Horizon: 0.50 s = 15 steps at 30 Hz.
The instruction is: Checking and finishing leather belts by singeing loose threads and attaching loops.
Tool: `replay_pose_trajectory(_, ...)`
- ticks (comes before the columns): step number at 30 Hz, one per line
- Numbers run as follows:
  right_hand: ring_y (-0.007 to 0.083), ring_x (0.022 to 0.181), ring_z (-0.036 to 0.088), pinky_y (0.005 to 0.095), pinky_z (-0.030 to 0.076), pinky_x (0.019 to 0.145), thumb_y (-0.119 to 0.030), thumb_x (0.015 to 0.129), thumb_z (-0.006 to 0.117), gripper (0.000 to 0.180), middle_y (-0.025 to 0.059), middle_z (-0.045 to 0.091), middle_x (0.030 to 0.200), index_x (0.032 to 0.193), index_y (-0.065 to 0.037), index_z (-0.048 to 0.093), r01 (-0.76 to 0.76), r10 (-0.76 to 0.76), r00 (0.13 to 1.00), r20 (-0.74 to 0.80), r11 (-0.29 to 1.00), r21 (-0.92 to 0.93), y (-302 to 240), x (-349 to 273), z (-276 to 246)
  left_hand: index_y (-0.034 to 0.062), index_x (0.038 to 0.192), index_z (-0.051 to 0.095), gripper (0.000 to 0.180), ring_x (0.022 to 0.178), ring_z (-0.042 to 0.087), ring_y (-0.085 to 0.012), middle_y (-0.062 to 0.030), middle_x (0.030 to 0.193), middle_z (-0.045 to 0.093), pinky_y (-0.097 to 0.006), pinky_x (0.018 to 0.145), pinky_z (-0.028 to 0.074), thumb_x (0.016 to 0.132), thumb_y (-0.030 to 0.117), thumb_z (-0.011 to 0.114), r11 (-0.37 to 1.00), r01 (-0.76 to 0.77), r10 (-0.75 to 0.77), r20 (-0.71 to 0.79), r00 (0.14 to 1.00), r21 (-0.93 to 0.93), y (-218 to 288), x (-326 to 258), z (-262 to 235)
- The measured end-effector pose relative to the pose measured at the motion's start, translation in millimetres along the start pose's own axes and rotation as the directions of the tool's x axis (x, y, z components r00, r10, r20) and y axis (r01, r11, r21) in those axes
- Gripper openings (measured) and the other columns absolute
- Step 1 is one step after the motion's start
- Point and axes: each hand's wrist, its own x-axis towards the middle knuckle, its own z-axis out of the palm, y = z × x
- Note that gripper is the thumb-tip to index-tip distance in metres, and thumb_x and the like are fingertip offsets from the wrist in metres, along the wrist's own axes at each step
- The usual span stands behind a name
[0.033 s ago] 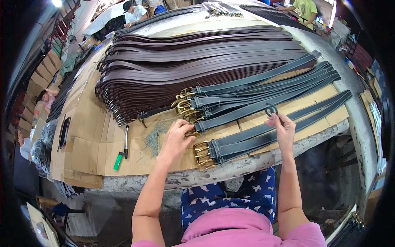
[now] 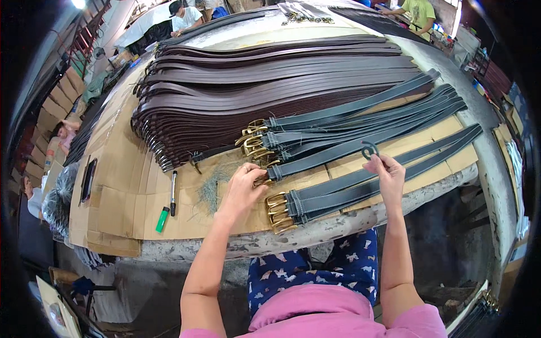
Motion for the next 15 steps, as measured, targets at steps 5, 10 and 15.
replay_pose_trajectory(5,0.0155,0.074,0.068,0.0232,0.053,0.067,-0.009,0.091,0.061,0.02,0.0099,0.068,0.087,0.102,0.007,0.066,-0.06,0.065,0.996,0.065,0.996,-0.069,-13,13,9,-0.0007,0.102,0.065,0.022,0.091,0.064,-0.0308,-0.0131,0.098,0.067,-0.035,0.082,0.05,0.084,0.013,0.062,0.995,-0.061,0.061,-0.006,0.998,-0.085,-7,9,-5)
replay_pose_trajectory(10,0.016,0.075,0.068,0.0238,0.055,0.068,-0.009,0.091,0.062,0.021,0.0106,0.068,0.09,0.104,0.007,0.065,-0.079,0.055,0.98,0.192,0.99,0.12,-19,27,35,-0.0047,0.108,0.064,0.022,0.067,0.063,-0.0101,-0.0071,0.08,0.067,-0.025,0.062,0.051,0.094,0.009,0.055,0.89,0.11,-0.16,-0.078,0.984,-0.443,3,25,-14)
replay_pose_trajectory(15,0.0155,0.076,0.068,0.0247,0.055,0.07,-0.009,0.089,0.064,0.02,0.0076,0.067,0.086,0.104,0.004,0.066,-0.124,0.033,0.907,0.419,0.974,0.192,-29,34,75,-0.0004,0.106,0.067,0.019,0.061,0.06,-0.0076,-0.0037,0.075,0.065,-0.023,0.051,0.05,0.093,0.009,0.056,0.636,0.322,-0.248,0.209,0.946,-0.702,-20,32,-17)
